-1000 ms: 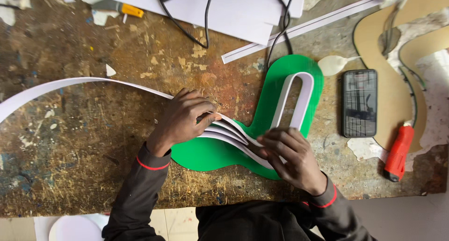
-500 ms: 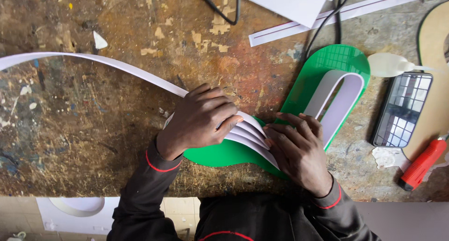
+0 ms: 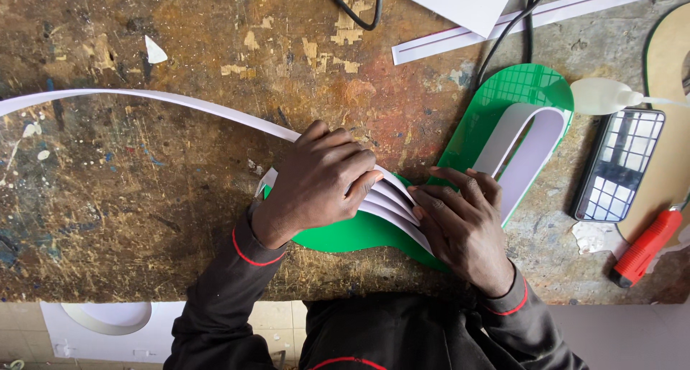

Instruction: The person applies adhesive to a flexible white plastic strip and attaches it along the contoured edge of a green acrylic letter to form the side wall of a sign.

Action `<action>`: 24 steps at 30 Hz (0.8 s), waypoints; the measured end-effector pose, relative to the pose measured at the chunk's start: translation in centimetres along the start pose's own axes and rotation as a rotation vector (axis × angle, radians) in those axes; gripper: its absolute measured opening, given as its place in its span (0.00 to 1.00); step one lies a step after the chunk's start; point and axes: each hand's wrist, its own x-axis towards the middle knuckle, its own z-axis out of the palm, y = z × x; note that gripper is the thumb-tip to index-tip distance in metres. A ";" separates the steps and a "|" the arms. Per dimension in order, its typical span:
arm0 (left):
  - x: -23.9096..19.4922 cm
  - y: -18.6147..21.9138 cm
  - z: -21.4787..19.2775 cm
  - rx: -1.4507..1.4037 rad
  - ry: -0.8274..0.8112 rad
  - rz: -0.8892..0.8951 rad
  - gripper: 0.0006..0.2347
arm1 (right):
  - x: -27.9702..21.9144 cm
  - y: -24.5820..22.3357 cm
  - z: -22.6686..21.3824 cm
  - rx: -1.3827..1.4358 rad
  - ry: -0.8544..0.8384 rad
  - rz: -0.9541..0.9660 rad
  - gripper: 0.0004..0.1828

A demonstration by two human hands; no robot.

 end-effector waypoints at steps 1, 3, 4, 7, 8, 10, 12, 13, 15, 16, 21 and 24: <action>-0.1 -0.1 0.0 -0.004 -0.006 -0.004 0.09 | 0.0 0.0 0.0 0.004 -0.005 0.002 0.09; -0.1 -0.1 0.1 -0.010 -0.013 -0.007 0.09 | 0.0 0.0 -0.1 0.006 -0.010 0.007 0.09; -0.1 -0.1 0.0 -0.014 -0.009 -0.005 0.09 | 0.0 0.0 -0.1 0.011 -0.005 0.003 0.09; 0.0 -0.2 -0.2 -0.031 -0.012 0.006 0.09 | 0.2 -0.1 -0.1 0.015 -0.002 -0.003 0.10; 0.1 -0.3 -0.2 -0.045 -0.020 0.015 0.09 | 0.2 -0.2 -0.1 0.014 -0.003 -0.004 0.10; 0.0 -0.4 -0.1 -0.063 -0.025 0.014 0.08 | 0.3 -0.3 -0.3 0.006 -0.009 -0.002 0.10; -0.1 -0.6 0.0 -0.079 -0.031 0.015 0.08 | 0.4 -0.4 -0.3 -0.002 -0.013 -0.001 0.09; -0.1 -0.6 0.0 -0.086 -0.033 0.011 0.08 | 0.5 -0.4 -0.4 -0.003 -0.015 0.000 0.10; -0.2 -0.6 0.1 -0.094 -0.036 0.011 0.08 | 0.5 -0.4 -0.4 -0.005 -0.015 0.003 0.10; -0.2 -0.7 0.2 -0.096 -0.046 -0.010 0.08 | 0.5 -0.3 -0.4 0.003 -0.007 -0.006 0.09; 0.1 -0.3 0.0 -0.110 -0.052 -0.050 0.09 | 0.5 -0.1 -0.3 -0.002 0.009 -0.035 0.09; 0.2 -0.5 0.0 -0.083 -0.055 -0.034 0.10 | 0.5 0.1 -0.2 -0.016 0.017 -0.060 0.08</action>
